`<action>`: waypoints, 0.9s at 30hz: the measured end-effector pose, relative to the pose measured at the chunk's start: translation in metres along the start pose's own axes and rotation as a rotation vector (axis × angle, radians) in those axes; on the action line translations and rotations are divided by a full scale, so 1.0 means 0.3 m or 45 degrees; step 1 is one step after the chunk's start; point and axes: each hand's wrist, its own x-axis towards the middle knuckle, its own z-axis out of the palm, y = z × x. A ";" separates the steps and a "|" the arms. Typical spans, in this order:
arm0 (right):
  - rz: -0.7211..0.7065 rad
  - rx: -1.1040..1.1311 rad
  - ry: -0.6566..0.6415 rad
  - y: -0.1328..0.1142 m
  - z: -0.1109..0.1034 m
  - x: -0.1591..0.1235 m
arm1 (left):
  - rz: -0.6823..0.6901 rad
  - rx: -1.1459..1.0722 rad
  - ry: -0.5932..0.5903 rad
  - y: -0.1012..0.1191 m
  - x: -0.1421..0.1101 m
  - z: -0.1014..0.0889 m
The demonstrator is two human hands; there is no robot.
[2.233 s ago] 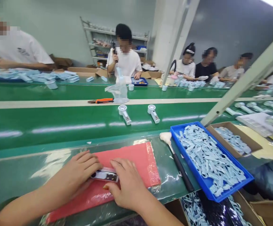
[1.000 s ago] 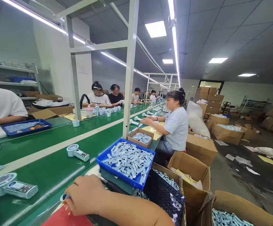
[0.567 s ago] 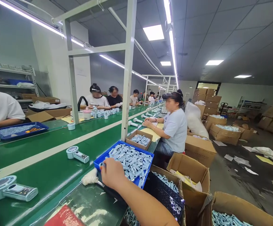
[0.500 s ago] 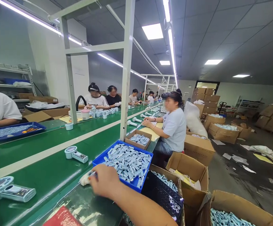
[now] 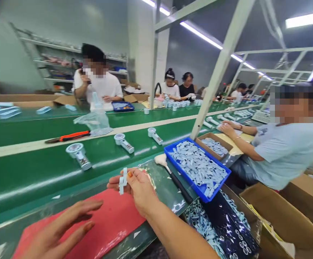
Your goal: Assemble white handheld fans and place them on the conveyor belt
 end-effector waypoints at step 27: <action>0.167 0.248 -0.066 0.063 0.088 -0.059 | -0.574 -1.647 -0.076 0.152 0.076 0.105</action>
